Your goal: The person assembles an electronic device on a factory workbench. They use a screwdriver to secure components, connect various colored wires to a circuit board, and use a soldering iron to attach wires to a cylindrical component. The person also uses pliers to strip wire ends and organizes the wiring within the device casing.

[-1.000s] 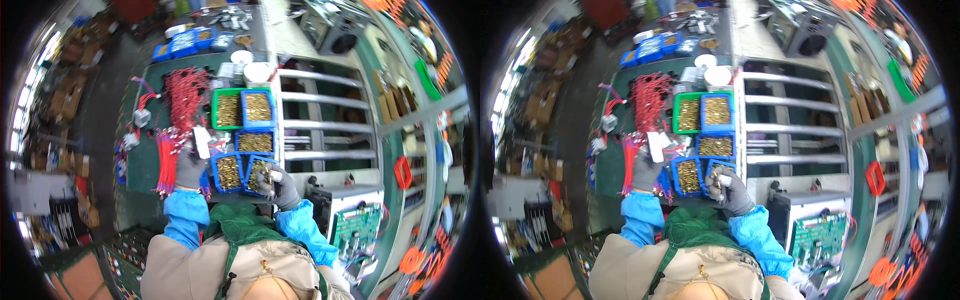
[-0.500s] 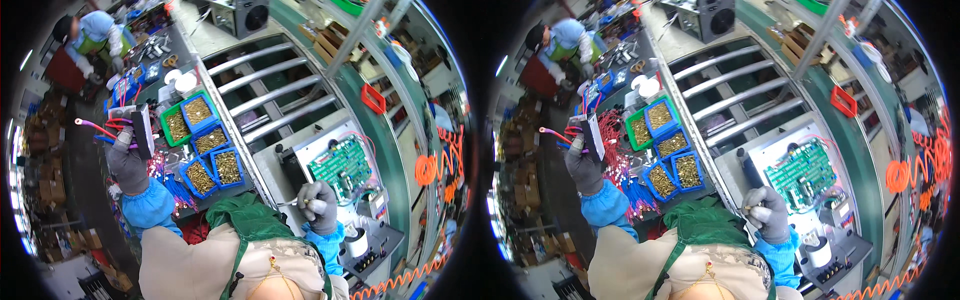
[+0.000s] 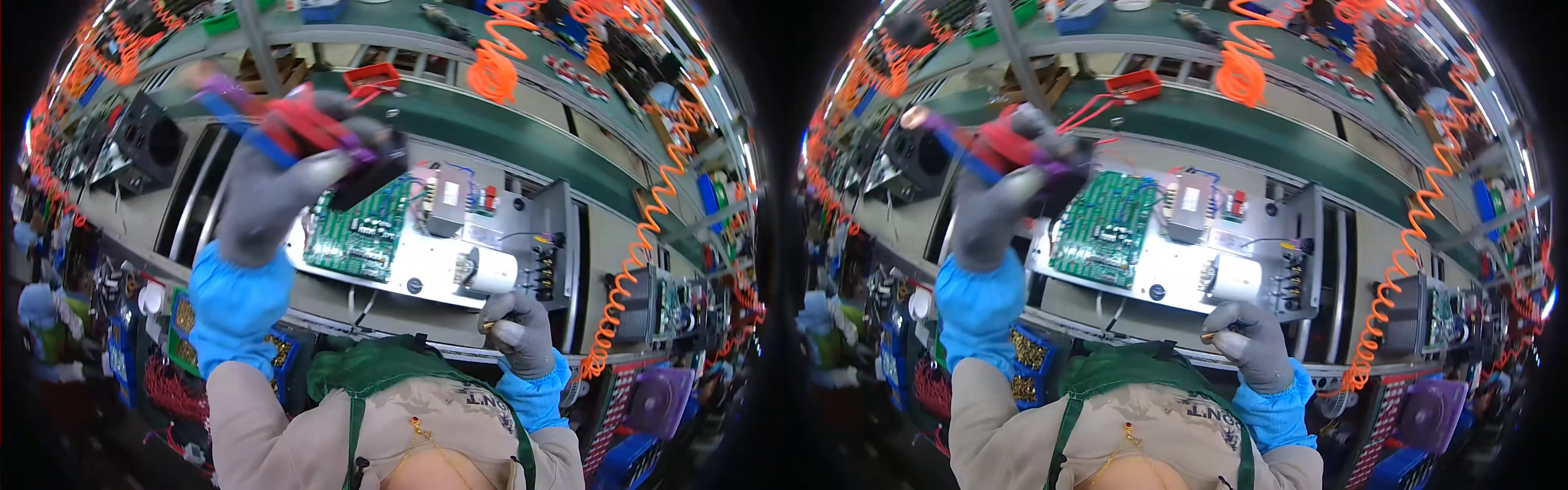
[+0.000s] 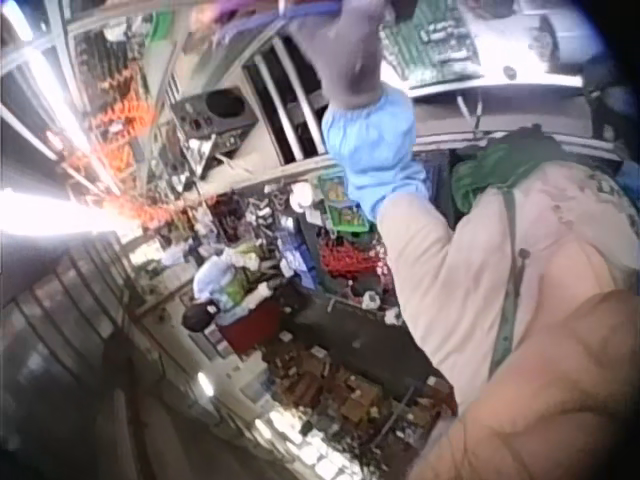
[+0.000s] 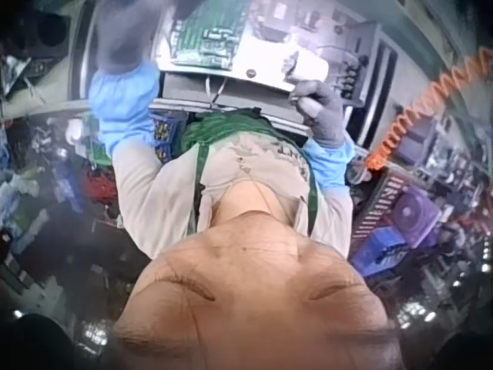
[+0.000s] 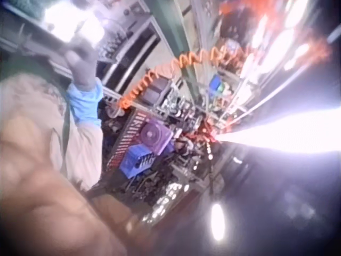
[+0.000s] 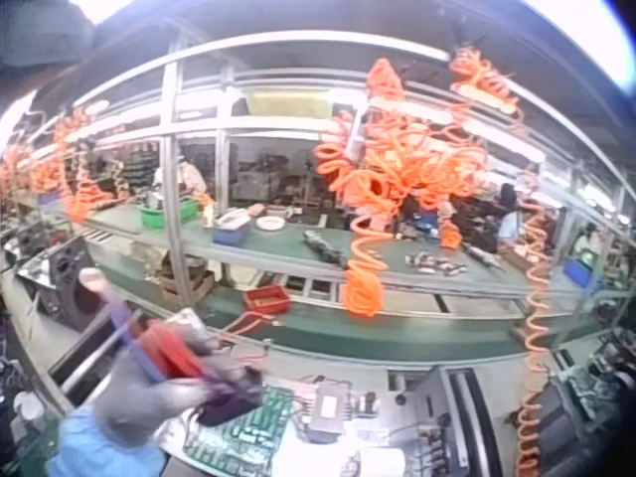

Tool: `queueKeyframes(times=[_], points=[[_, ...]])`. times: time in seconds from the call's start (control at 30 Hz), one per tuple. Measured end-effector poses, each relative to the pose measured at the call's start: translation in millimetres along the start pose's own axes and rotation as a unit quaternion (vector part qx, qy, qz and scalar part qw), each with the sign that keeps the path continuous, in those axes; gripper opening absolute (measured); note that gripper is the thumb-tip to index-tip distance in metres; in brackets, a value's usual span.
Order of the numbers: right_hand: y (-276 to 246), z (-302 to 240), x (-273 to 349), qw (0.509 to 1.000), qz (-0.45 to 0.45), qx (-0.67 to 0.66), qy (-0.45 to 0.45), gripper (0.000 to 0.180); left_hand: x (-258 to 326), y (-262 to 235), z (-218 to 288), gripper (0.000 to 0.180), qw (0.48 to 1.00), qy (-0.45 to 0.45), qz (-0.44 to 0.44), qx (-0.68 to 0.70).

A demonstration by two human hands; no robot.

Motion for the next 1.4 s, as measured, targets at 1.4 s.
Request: queueKeyframes(times=[1.4], points=[[-65, -116, -132, 0.603, -0.05, 0.767, -0.213, 0.017, -92, 266, -128, 0.031, 0.862, 0.031, -0.362, -0.353]])
Point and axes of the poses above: each hand's wrist, its own x-axis away from the middle knuckle, its own y-axis out of the palm, z = x × y, the point moved 10 cm from there along -x, towards the middle knuckle, and after that the axes turned 15 degrees about -x, right-handed, at the moved point
